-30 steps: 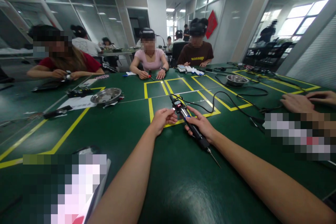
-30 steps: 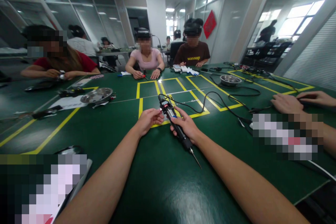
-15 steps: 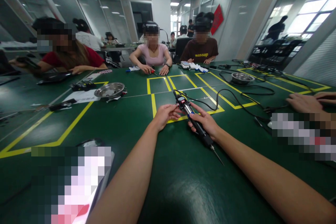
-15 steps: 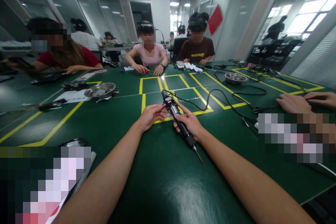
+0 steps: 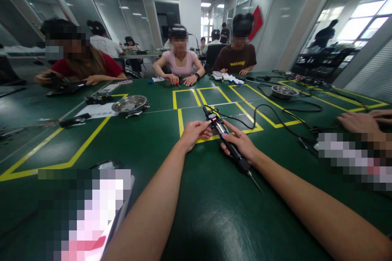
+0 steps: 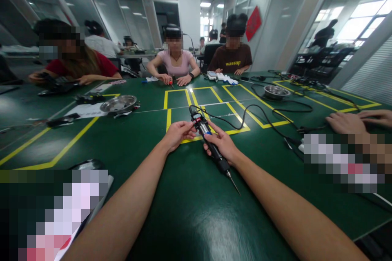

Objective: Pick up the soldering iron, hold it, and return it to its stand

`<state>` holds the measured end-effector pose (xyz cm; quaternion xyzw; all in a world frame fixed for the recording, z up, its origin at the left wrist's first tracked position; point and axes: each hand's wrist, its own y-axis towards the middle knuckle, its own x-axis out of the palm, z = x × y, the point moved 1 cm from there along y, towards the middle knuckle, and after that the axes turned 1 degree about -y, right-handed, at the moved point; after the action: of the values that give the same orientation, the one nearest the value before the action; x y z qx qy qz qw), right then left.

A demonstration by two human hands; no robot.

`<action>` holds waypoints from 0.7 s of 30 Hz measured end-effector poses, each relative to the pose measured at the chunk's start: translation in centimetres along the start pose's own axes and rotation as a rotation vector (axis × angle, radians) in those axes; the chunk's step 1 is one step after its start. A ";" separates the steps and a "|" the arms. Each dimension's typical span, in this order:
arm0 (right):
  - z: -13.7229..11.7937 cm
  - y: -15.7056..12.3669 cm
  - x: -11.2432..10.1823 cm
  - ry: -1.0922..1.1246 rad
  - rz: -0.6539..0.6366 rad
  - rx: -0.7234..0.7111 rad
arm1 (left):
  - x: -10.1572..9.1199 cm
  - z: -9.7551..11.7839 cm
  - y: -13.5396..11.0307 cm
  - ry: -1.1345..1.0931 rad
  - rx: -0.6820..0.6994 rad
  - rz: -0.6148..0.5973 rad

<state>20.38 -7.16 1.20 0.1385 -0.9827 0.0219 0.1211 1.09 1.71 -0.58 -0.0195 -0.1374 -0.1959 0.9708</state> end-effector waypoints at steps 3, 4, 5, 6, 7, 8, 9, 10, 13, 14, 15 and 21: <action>-0.1 -0.1 0.0 -0.009 -0.014 0.009 | -0.1 -0.1 0.0 0.003 0.008 -0.026; -0.2 -0.1 0.0 -0.007 -0.020 0.013 | -0.1 -0.1 0.0 -0.003 0.004 -0.028; -0.2 -0.1 0.0 -0.006 -0.026 0.016 | -0.1 -0.1 0.0 -0.011 0.000 -0.029; -0.3 -0.1 0.0 -0.004 -0.033 0.018 | -0.2 0.0 0.0 -0.022 -0.004 -0.032; -0.3 -0.2 -0.1 -0.001 -0.039 0.017 | -0.2 0.0 0.0 -0.034 -0.005 -0.039; -0.3 -0.2 -0.1 0.001 -0.044 0.016 | -0.1 0.1 -0.1 -0.044 -0.005 -0.050; -0.4 -0.3 -0.1 0.002 -0.049 0.016 | -0.1 0.3 -0.2 -0.051 -0.006 -0.064; -0.5 -0.3 -0.1 0.005 -0.053 0.016 | -0.1 0.4 -0.3 -0.053 -0.008 -0.079; -0.9 -0.6 0.0 0.017 -0.058 0.011 | 0.3 0.9 -0.6 -0.045 -0.038 -0.105; -1.0 -0.6 0.0 0.018 -0.062 0.008 | 0.4 1.0 -0.7 -0.039 -0.047 -0.103; -1.1 -0.7 0.0 0.018 -0.066 0.006 | 0.5 1.1 -0.8 -0.032 -0.051 -0.099; -1.0 -0.6 -0.4 0.004 -0.078 0.002 | 1.0 1.3 -0.8 0.001 -0.029 -0.082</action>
<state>21.09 -7.53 2.06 0.1766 -0.9763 0.0183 0.1236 1.30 0.75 0.89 -0.0279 -0.1345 -0.2374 0.9617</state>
